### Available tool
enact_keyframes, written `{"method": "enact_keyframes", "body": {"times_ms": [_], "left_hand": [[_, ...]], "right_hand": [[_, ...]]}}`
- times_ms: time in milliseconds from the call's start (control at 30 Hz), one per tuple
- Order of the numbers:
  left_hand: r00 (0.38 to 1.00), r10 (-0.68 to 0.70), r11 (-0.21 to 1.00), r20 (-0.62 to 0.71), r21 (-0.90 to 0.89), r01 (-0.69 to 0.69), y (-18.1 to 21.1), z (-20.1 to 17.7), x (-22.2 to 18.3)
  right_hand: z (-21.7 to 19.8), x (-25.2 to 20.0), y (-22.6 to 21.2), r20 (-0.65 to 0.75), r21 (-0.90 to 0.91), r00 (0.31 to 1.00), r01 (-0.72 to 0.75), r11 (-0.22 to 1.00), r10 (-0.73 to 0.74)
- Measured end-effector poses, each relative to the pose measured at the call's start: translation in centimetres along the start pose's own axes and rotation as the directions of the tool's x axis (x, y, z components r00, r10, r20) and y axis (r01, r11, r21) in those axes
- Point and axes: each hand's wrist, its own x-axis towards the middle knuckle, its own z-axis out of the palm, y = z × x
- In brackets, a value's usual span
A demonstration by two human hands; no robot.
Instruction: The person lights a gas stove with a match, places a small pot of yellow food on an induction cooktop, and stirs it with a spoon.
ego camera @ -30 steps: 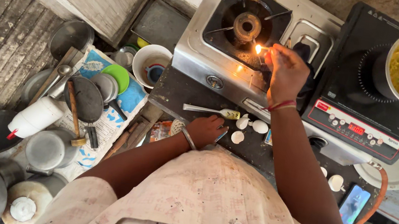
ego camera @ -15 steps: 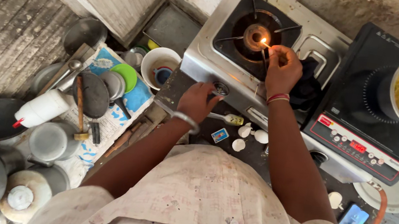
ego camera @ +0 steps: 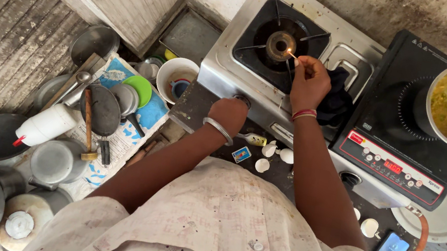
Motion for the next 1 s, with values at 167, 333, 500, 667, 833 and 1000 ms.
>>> {"method": "enact_keyframes", "body": {"times_ms": [167,333,500,667,833,1000], "left_hand": [[0.999,0.042,0.994,-0.024,0.103,-0.04,0.5,0.0,0.2],[0.997,-0.005,0.996,-0.081,0.086,0.011,0.5,1.3,0.5],[0.998,-0.064,0.996,-0.027,-0.059,0.063,0.3,1.2,0.8],[0.99,-0.119,0.977,0.069,-0.171,0.13,0.3,-0.5,0.9],[0.977,-0.157,0.966,0.146,-0.181,0.183,0.2,-1.0,1.1],[0.81,-0.349,0.243,0.471,-0.789,0.564,-1.7,2.2,2.0]], "right_hand": [[0.0,-0.2,-1.0,-0.017,-0.167,1.0,0.004,0.986,-0.007],[0.1,-0.1,-1.7,-0.018,-0.178,1.0,0.018,0.984,-0.022],[0.2,0.2,-2.0,-0.02,-0.198,1.0,-0.023,0.98,0.019],[0.2,0.1,-1.4,-0.023,-0.165,0.999,-0.043,0.985,0.04],[0.2,0.1,-1.3,-0.031,-0.162,0.999,-0.029,0.986,0.024],[0.2,0.0,-1.4,-0.027,-0.151,0.999,-0.034,0.988,0.031]]}}
